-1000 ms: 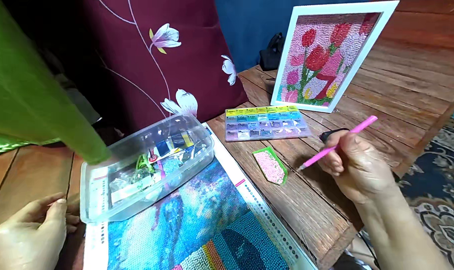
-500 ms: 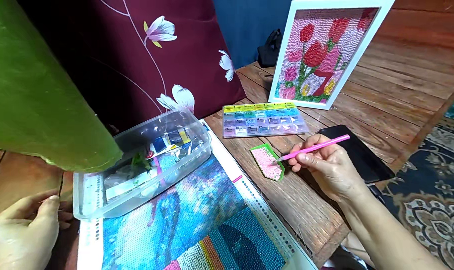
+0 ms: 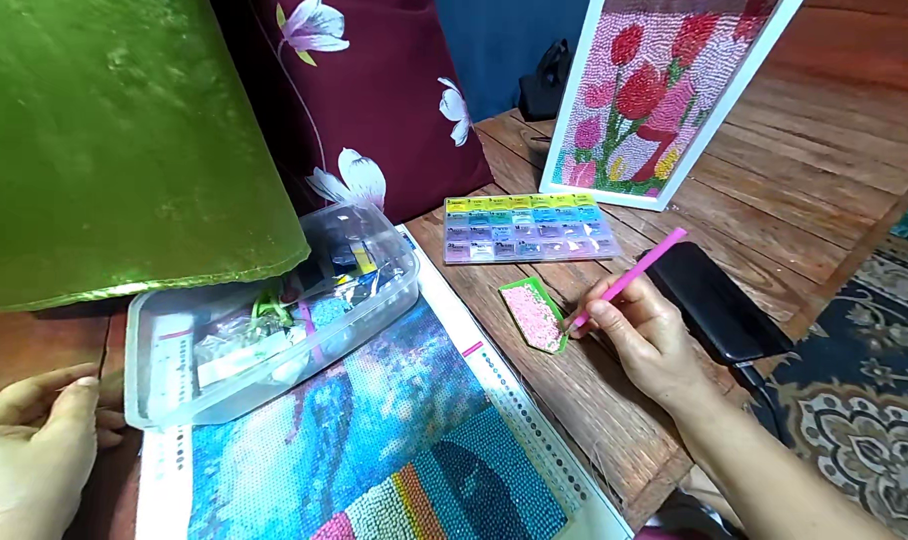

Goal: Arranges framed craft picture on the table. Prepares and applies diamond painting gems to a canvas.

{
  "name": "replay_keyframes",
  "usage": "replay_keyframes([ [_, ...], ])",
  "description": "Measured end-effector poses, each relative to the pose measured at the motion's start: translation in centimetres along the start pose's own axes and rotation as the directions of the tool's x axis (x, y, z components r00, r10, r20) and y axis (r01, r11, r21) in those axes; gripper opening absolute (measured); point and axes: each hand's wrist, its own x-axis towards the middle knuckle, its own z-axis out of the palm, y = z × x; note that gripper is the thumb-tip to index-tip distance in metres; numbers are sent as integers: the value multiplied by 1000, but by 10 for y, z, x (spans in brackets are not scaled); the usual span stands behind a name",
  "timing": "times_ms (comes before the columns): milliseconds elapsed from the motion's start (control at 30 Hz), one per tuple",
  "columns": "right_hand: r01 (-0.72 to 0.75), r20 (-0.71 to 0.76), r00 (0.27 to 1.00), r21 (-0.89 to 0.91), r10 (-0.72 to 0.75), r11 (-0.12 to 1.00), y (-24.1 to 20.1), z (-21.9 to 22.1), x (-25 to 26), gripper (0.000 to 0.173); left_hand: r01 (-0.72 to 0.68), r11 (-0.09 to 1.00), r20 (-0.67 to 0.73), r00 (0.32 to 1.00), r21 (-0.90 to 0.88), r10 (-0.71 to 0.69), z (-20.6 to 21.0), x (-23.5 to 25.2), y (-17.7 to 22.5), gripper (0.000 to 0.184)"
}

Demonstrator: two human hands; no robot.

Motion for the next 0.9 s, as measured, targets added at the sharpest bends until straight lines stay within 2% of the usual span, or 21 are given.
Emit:
replay_keyframes([
  [233, 94, 75, 994, -122, -86, 988, 4, 0, -1, 16, 38, 999, -9, 999, -28, -38, 2, -1, 4, 30],
  [567, 129, 138, 984, -139, -110, 982, 4, 0, 0, 16, 89, 995, -34, 995, -53, -91, 4, -2, 5, 26],
  [900, 167, 155, 978, -177, -140, 970, 5, -1, 2, 17, 67, 998, -30, 997, -19, -67, 4, -6, 17, 26],
])
